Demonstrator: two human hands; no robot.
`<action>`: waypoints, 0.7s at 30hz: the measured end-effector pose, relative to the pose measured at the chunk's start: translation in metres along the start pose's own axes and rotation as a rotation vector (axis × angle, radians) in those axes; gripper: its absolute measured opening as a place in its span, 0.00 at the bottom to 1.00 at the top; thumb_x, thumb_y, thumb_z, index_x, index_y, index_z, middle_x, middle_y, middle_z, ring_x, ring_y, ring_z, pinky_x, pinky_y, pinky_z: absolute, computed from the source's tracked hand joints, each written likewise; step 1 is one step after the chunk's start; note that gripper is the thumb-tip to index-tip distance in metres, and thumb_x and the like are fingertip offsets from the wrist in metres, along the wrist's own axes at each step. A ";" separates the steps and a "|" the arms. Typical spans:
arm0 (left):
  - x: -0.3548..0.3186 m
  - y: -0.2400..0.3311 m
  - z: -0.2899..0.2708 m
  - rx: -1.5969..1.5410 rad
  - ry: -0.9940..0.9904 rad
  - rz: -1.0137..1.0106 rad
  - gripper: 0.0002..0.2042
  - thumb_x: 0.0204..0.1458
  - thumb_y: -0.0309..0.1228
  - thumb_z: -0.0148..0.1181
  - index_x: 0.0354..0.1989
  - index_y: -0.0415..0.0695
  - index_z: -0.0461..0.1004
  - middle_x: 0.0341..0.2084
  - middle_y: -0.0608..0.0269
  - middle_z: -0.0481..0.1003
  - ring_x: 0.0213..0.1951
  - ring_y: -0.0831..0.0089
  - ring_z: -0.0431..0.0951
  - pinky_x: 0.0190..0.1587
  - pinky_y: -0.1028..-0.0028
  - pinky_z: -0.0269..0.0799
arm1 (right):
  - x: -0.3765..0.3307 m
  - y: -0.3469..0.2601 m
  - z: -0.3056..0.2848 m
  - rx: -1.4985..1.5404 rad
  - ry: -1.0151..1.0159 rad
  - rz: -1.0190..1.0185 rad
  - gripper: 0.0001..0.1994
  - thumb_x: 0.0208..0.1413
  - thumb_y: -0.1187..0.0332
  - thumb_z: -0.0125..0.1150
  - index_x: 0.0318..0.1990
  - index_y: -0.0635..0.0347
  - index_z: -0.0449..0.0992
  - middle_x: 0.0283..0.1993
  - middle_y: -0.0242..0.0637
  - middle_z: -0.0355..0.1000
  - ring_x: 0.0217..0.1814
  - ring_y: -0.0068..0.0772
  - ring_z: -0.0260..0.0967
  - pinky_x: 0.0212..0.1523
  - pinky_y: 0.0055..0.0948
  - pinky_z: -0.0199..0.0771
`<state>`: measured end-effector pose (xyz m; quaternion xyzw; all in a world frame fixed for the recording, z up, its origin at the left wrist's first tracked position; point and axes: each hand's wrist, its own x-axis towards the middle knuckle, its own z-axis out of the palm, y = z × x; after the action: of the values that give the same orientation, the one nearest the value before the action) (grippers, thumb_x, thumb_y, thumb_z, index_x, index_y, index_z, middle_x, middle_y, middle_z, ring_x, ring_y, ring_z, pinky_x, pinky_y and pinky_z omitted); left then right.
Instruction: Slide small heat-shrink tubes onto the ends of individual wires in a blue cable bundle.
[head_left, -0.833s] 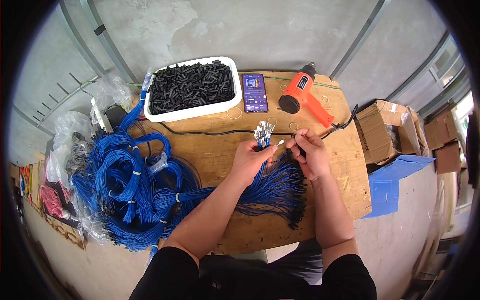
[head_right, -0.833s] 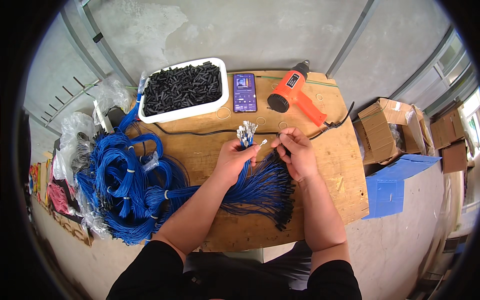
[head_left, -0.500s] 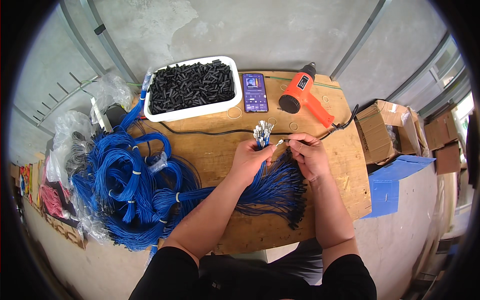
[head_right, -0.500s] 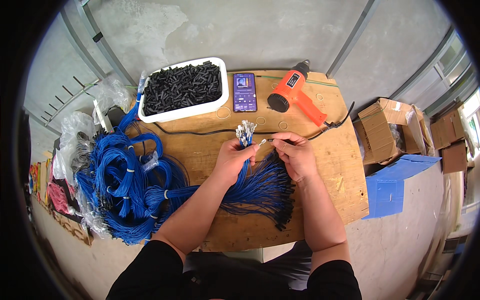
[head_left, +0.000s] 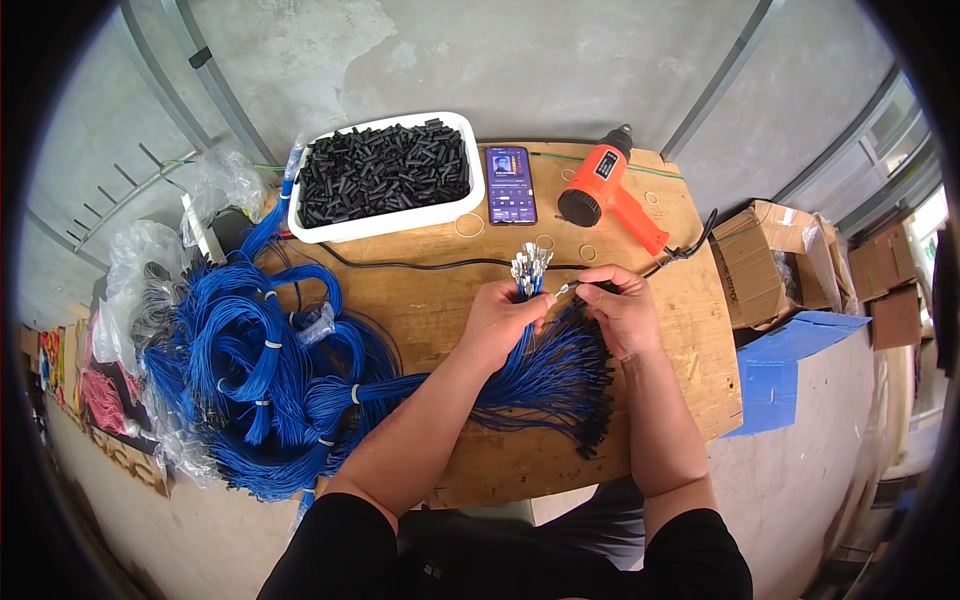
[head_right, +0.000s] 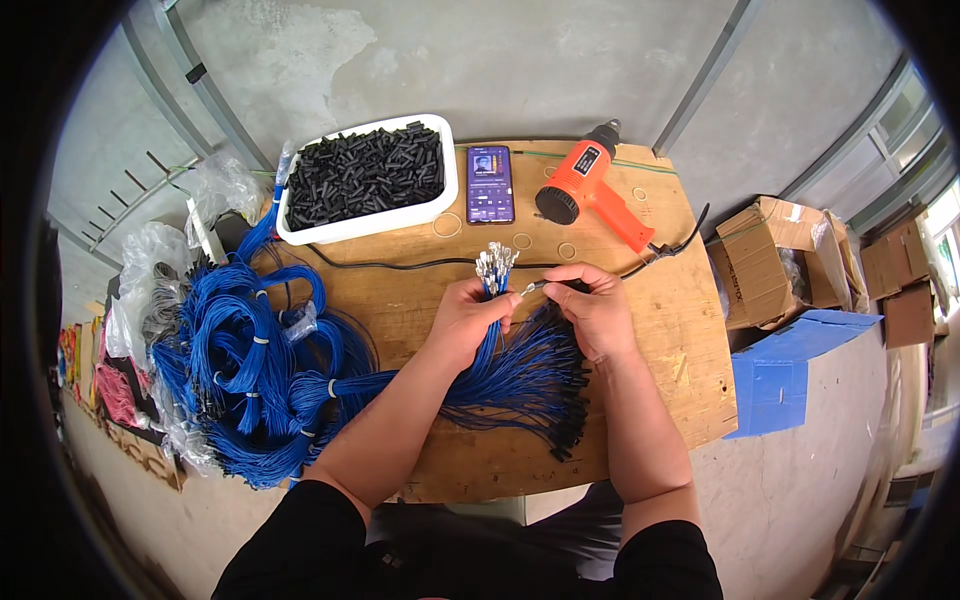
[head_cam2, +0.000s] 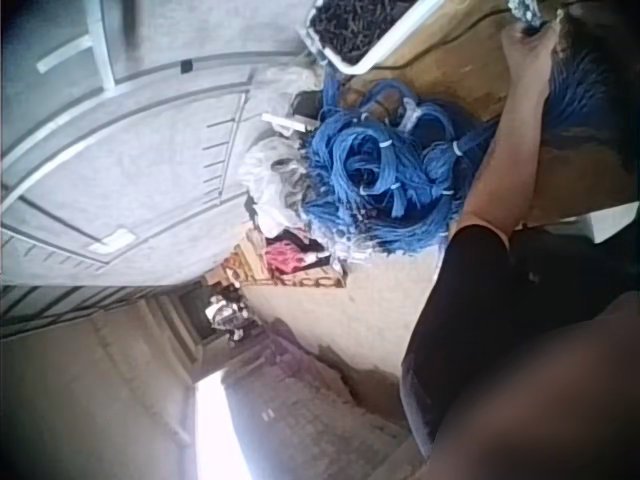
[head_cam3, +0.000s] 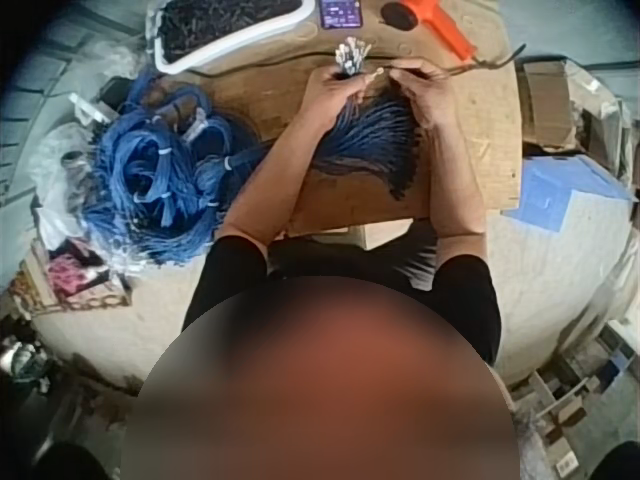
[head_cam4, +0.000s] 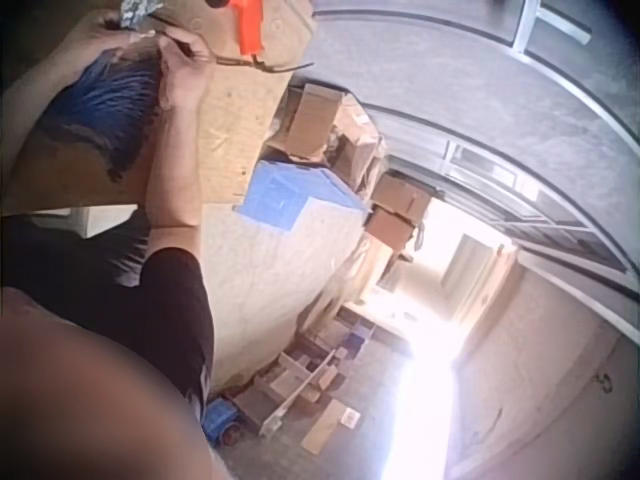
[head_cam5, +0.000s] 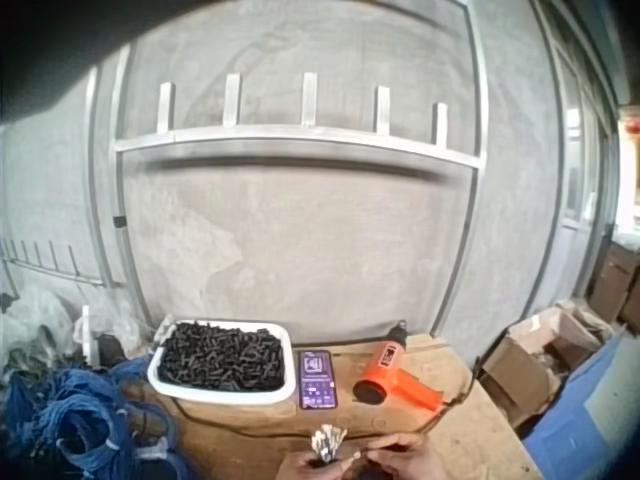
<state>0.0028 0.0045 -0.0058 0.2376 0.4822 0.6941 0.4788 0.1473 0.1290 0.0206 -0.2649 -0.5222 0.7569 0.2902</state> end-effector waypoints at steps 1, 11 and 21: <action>0.000 0.001 0.000 0.000 0.001 0.000 0.08 0.54 0.27 0.65 0.27 0.38 0.75 0.20 0.67 0.74 0.22 0.80 0.71 0.26 0.78 0.66 | 0.000 0.000 0.000 -0.016 0.002 -0.015 0.07 0.55 0.82 0.64 0.41 0.64 0.81 0.27 0.24 0.71 0.21 0.09 0.54 0.21 0.13 0.52; -0.001 0.000 -0.002 0.024 -0.054 0.027 0.06 0.54 0.25 0.64 0.28 0.37 0.76 0.20 0.66 0.74 0.22 0.80 0.71 0.27 0.77 0.65 | -0.001 -0.002 -0.002 -0.061 -0.009 -0.029 0.07 0.56 0.81 0.63 0.42 0.66 0.81 0.26 0.24 0.71 0.21 0.10 0.54 0.21 0.14 0.51; -0.002 0.001 0.000 0.065 -0.077 0.060 0.05 0.55 0.25 0.63 0.30 0.36 0.77 0.21 0.67 0.74 0.23 0.81 0.71 0.28 0.78 0.66 | -0.001 -0.002 -0.004 -0.060 -0.047 -0.010 0.07 0.57 0.79 0.64 0.43 0.67 0.81 0.26 0.24 0.71 0.21 0.10 0.54 0.21 0.14 0.51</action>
<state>0.0034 0.0024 -0.0050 0.2938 0.4784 0.6825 0.4680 0.1512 0.1314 0.0211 -0.2530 -0.5527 0.7455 0.2735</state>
